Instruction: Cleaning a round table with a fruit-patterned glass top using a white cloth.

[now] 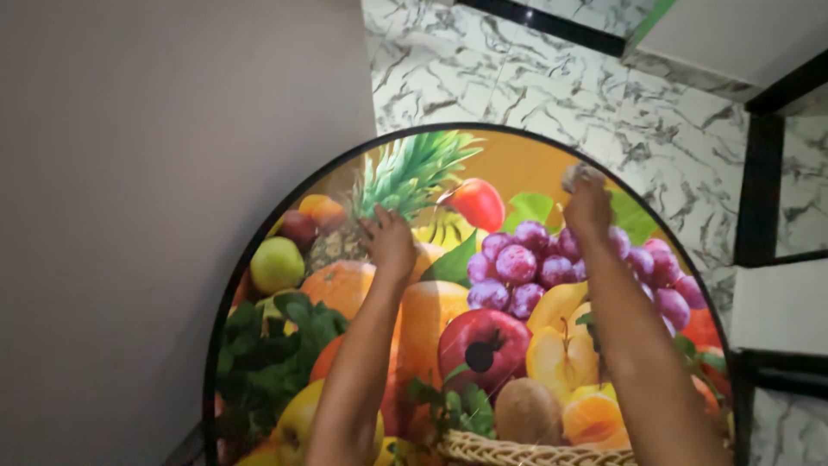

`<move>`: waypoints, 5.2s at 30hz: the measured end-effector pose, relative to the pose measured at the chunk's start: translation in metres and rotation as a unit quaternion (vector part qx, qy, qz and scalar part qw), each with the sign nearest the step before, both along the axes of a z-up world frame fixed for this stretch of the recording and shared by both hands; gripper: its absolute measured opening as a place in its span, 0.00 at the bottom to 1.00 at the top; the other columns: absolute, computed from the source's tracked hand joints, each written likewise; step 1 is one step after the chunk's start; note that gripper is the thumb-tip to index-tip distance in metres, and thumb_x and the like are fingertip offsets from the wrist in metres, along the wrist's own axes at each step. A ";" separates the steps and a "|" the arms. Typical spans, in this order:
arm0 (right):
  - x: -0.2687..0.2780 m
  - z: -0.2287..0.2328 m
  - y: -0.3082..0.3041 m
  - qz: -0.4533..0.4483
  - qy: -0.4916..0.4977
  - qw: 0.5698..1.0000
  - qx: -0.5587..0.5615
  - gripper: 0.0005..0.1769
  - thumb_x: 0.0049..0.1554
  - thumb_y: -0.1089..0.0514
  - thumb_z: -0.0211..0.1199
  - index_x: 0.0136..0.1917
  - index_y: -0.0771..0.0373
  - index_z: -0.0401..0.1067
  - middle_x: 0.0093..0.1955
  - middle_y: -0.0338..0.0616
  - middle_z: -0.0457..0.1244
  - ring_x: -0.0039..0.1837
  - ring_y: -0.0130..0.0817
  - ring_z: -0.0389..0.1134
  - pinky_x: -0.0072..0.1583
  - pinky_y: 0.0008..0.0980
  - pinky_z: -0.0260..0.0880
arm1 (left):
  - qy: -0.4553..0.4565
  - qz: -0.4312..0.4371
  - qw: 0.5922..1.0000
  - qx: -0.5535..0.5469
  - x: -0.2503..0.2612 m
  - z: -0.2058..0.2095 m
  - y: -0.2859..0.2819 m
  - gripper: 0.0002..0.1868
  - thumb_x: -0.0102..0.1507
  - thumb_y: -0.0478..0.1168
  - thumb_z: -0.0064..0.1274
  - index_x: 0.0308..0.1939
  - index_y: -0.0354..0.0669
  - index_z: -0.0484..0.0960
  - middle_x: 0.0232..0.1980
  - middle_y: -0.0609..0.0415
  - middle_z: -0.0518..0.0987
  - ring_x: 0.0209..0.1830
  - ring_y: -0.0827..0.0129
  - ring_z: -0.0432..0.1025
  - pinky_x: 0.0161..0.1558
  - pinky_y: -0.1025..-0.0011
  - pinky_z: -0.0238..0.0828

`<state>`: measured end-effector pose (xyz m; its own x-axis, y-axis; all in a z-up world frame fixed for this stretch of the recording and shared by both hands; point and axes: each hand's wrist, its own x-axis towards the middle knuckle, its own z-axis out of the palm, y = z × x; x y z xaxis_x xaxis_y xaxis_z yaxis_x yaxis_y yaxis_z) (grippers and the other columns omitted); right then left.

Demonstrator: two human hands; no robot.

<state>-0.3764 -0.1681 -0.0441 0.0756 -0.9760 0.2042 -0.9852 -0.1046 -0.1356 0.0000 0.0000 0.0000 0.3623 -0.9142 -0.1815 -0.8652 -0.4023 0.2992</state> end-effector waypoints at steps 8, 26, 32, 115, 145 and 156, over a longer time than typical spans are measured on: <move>0.193 0.029 0.044 0.157 -0.062 0.985 0.048 0.21 0.56 0.56 0.64 0.63 0.59 0.73 0.65 0.61 0.62 0.59 0.65 0.64 0.60 0.57 0.68 | 0.037 -0.007 0.989 -0.146 0.043 0.003 0.073 0.44 0.55 0.48 0.67 0.70 0.35 0.67 0.77 0.38 0.59 0.76 0.39 0.55 0.72 0.47 0.53; 0.444 0.019 0.281 0.488 0.052 0.869 0.057 0.17 0.51 0.58 0.58 0.54 0.56 0.74 0.55 0.54 0.66 0.52 0.54 0.68 0.48 0.50 0.71 | -0.079 0.054 0.977 -0.188 0.177 -0.048 0.256 0.27 0.59 0.41 0.55 0.62 0.35 0.76 0.73 0.37 0.67 0.74 0.43 0.59 0.70 0.43 0.55; 0.370 0.008 0.266 0.427 0.013 0.904 -0.015 0.17 0.53 0.58 0.55 0.55 0.56 0.75 0.56 0.52 0.66 0.54 0.53 0.67 0.44 0.47 0.70 | -0.058 -0.071 0.977 -0.191 0.132 -0.020 0.241 0.23 0.61 0.41 0.51 0.60 0.38 0.77 0.71 0.37 0.67 0.71 0.40 0.61 0.69 0.42 0.57; 0.309 0.047 0.612 0.181 -0.357 0.859 0.320 0.19 0.61 0.57 0.55 0.63 0.68 0.68 0.59 0.65 0.61 0.61 0.64 0.63 0.61 0.52 0.66 | -0.028 -0.144 0.977 -0.158 0.125 0.017 0.425 0.27 0.64 0.44 0.50 0.65 0.33 0.72 0.71 0.37 0.68 0.74 0.40 0.59 0.73 0.45 0.50; -0.263 -0.068 0.609 -0.356 -0.168 0.913 -0.108 0.17 0.58 0.59 0.61 0.57 0.70 0.70 0.59 0.68 0.63 0.60 0.66 0.64 0.63 0.54 0.64 | 0.360 -0.044 0.858 -0.363 0.226 -0.112 0.505 0.33 0.79 0.53 0.34 0.69 0.21 0.70 0.70 0.25 0.71 0.69 0.32 0.62 0.66 0.42 0.57; -0.446 -0.144 0.434 -0.291 -0.569 0.763 0.093 0.21 0.66 0.44 0.51 0.66 0.53 0.71 0.49 0.43 0.64 0.51 0.39 0.64 0.52 0.42 0.65 | 0.169 0.167 0.964 -0.117 0.139 0.026 0.446 0.31 0.77 0.57 0.42 0.55 0.24 0.76 0.53 0.28 0.76 0.51 0.37 0.68 0.50 0.46 0.64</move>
